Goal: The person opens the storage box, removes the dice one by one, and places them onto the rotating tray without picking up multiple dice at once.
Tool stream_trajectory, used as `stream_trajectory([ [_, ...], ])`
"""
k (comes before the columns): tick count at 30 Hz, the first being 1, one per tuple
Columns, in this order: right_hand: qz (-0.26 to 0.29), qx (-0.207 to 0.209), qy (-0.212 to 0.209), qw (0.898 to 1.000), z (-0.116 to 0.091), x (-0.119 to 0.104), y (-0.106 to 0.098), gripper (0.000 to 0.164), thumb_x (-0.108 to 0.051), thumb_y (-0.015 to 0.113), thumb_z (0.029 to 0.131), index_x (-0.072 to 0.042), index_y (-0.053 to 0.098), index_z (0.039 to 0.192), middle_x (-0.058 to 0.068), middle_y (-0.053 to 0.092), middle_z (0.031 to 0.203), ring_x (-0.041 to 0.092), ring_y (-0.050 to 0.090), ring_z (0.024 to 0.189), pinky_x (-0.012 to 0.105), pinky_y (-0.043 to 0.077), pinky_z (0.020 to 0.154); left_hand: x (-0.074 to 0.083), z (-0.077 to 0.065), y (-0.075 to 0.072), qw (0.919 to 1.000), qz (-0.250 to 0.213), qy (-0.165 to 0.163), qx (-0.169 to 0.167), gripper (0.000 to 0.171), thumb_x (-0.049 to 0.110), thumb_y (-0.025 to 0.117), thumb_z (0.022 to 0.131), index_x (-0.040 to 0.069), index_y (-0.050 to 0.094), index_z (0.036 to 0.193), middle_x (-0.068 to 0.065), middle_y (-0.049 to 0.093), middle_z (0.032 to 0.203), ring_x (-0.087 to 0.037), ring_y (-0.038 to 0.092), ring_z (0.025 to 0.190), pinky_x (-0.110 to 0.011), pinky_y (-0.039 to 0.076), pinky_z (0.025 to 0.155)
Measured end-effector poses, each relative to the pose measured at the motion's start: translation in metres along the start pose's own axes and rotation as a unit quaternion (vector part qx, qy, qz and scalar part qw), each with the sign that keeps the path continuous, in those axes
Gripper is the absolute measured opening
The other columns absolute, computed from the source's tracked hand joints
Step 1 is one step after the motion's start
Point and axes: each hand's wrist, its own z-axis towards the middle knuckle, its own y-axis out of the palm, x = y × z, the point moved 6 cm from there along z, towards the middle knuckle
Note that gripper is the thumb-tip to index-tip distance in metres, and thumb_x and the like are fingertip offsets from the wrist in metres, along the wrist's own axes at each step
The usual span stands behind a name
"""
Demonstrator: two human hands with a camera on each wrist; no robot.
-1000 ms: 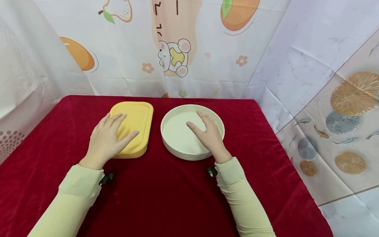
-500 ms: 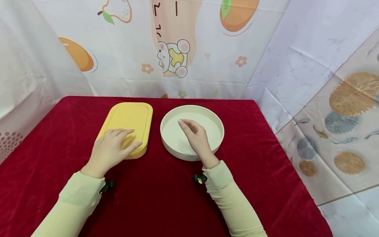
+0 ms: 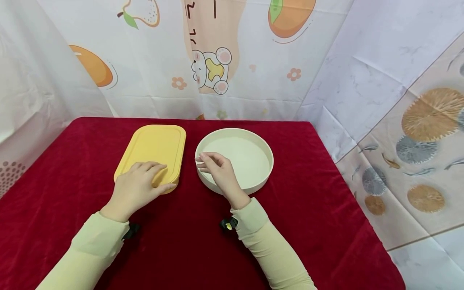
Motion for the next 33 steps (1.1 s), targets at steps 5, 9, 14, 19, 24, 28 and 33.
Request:
stream_trajectory([
  [5,-0.001,-0.028,0.015,0.999,-0.002,0.009,0.013,0.039,-0.025,0.053,0.103,0.006,0.060,0.126,0.028,0.065,0.123,0.038,0.068,0.106,0.041,0.056,0.093,0.004,-0.001,0.002,0.9998,0.011,0.014,0.001,0.052,0.050,0.081,0.076,0.012,0.071,0.111,-0.010,0.070,0.116,-0.035,0.064,0.103,-0.052,0.056,0.063],
  [9,0.006,-0.042,0.033,0.999,-0.003,0.015,0.021,0.037,-0.024,0.053,0.103,0.003,0.060,0.126,0.026,0.066,0.121,0.030,0.071,0.101,0.039,0.057,0.090,0.007,-0.002,0.003,0.9996,0.020,0.021,0.004,0.050,0.049,0.082,0.076,0.012,0.071,0.108,-0.009,0.070,0.113,-0.035,0.066,0.100,-0.050,0.056,0.060],
  [14,0.005,-0.056,0.051,0.997,-0.003,0.025,0.030,0.040,-0.024,0.053,0.103,0.007,0.057,0.129,0.024,0.068,0.118,0.022,0.072,0.095,0.035,0.058,0.087,0.008,-0.003,0.002,0.9994,0.024,0.021,0.011,0.045,0.044,0.084,0.076,0.011,0.073,0.105,-0.008,0.072,0.110,-0.034,0.067,0.101,-0.051,0.056,0.060],
  [19,-0.020,-0.057,0.066,0.996,-0.005,0.033,0.039,0.041,-0.025,0.054,0.103,0.008,0.056,0.128,0.024,0.068,0.115,0.027,0.072,0.096,0.034,0.059,0.085,0.011,-0.002,0.000,0.9986,0.029,0.041,0.019,0.032,0.039,0.084,0.077,0.011,0.073,0.089,-0.010,0.074,0.105,-0.031,0.071,0.089,-0.048,0.056,0.057],
  [24,-0.041,-0.064,0.076,0.994,-0.008,0.040,0.048,0.036,-0.021,0.054,0.103,0.006,0.057,0.127,0.026,0.067,0.113,0.032,0.071,0.098,0.035,0.059,0.084,0.013,-0.001,0.000,0.9962,0.037,0.069,0.037,0.026,0.035,0.084,0.078,0.011,0.073,0.080,-0.013,0.075,0.102,-0.032,0.071,0.073,-0.042,0.052,0.050],
  [28,-0.048,-0.074,0.076,0.993,-0.006,0.047,0.053,0.031,-0.014,0.052,0.103,0.006,0.056,0.127,0.028,0.067,0.111,0.031,0.072,0.094,0.035,0.060,0.082,0.016,-0.002,0.001,0.9909,0.051,0.103,0.071,0.023,0.032,0.084,0.078,0.012,0.078,0.087,-0.013,0.076,0.098,-0.030,0.069,0.062,-0.036,0.045,0.042],
  [33,-0.045,-0.084,0.087,0.992,-0.003,0.052,0.055,0.030,-0.010,0.049,0.103,0.006,0.054,0.128,0.029,0.067,0.111,0.034,0.072,0.093,0.037,0.060,0.082,0.019,-0.002,0.001,0.9864,0.065,0.123,0.086,0.022,0.030,0.083,0.078,0.015,0.069,0.071,-0.010,0.076,0.091,-0.025,0.054,0.044,-0.028,0.029,0.035],
])
